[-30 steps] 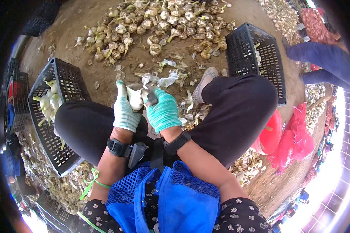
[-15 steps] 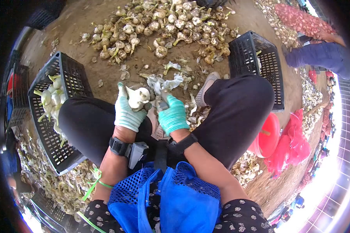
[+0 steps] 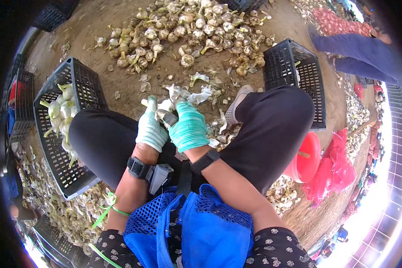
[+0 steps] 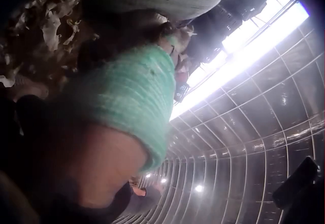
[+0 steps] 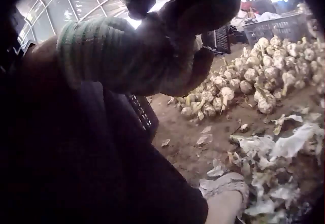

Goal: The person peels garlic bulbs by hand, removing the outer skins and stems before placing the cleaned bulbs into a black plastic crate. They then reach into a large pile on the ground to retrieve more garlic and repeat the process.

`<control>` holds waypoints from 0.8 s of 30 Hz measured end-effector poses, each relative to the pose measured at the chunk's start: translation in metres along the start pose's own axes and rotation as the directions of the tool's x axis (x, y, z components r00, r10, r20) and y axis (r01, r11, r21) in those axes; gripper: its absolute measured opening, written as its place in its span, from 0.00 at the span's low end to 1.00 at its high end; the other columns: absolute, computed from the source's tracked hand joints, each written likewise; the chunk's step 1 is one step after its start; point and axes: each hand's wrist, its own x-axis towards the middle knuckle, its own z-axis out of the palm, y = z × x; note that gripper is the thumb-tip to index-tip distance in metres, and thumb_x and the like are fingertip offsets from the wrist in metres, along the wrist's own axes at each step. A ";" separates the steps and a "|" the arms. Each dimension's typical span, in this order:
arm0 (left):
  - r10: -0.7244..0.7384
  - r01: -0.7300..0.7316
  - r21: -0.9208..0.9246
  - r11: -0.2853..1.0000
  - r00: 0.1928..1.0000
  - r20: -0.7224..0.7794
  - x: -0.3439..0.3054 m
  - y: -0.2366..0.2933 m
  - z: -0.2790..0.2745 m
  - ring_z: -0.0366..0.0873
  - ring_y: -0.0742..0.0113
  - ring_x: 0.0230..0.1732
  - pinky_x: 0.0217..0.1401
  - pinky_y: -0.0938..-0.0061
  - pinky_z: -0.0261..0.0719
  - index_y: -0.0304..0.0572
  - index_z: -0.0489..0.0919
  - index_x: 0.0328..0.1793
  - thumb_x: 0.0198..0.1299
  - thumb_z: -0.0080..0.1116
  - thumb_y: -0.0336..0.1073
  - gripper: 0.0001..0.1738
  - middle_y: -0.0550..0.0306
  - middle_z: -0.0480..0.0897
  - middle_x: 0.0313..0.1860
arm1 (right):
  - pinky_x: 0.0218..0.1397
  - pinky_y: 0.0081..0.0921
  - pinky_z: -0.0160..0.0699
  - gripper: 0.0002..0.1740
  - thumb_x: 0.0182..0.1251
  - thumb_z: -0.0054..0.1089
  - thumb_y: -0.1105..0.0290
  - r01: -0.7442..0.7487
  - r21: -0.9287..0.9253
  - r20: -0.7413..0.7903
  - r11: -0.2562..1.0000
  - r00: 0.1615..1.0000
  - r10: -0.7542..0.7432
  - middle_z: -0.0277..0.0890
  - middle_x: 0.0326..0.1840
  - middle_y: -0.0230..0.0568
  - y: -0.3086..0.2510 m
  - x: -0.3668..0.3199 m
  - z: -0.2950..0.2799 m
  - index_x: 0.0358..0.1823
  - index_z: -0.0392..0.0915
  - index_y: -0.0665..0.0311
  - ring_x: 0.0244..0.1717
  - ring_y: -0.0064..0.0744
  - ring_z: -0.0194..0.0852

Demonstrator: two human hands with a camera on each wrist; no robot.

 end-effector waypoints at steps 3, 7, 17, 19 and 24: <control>-0.052 0.052 0.045 0.998 0.999 0.006 0.008 -0.003 -0.010 0.73 0.63 0.27 0.32 0.71 0.73 0.38 0.72 0.34 0.57 0.45 0.48 0.18 0.54 0.77 0.28 | 0.32 0.36 0.69 0.10 0.48 0.55 0.71 0.024 0.015 0.006 1.000 1.000 -0.025 0.70 0.28 0.54 0.006 -0.003 0.004 0.31 0.71 0.69 0.30 0.52 0.70; -0.080 0.078 0.046 0.996 0.996 0.032 0.006 -0.002 -0.008 0.72 0.63 0.30 0.33 0.69 0.72 0.39 0.70 0.41 0.59 0.40 0.48 0.19 0.54 0.75 0.31 | 0.29 0.35 0.68 0.09 0.47 0.52 0.74 0.202 0.008 -0.074 0.979 0.977 -0.201 0.69 0.26 0.54 0.029 -0.005 0.008 0.32 0.71 0.69 0.27 0.51 0.69; -0.078 0.080 0.033 0.996 0.996 -0.042 -0.004 0.002 0.008 0.73 0.59 0.34 0.38 0.62 0.71 0.43 0.71 0.38 0.58 0.41 0.51 0.19 0.55 0.77 0.32 | 0.33 0.24 0.69 0.19 0.47 0.57 0.72 -0.020 0.124 -0.094 0.992 0.995 0.032 0.70 0.34 0.44 0.012 -0.007 -0.027 0.43 0.70 0.66 0.32 0.35 0.71; -0.046 0.045 0.025 0.999 0.997 0.061 -0.001 0.000 0.005 0.74 0.62 0.33 0.37 0.70 0.73 0.39 0.71 0.37 0.58 0.42 0.50 0.20 0.54 0.77 0.31 | 0.44 0.30 0.68 0.24 0.44 0.63 0.66 0.187 0.079 -0.171 0.979 0.970 -0.172 0.68 0.42 0.47 0.005 -0.006 -0.021 0.44 0.70 0.65 0.42 0.42 0.69; 0.021 -0.036 0.064 0.997 0.975 0.220 -0.001 -0.020 -0.002 0.71 0.68 0.24 0.27 0.76 0.70 0.38 0.68 0.42 0.58 0.43 0.46 0.18 0.56 0.74 0.27 | 0.51 0.41 0.59 0.24 0.47 0.54 0.67 0.186 0.155 -0.221 0.970 0.964 -0.149 0.63 0.48 0.52 -0.005 -0.004 -0.007 0.48 0.65 0.66 0.48 0.50 0.62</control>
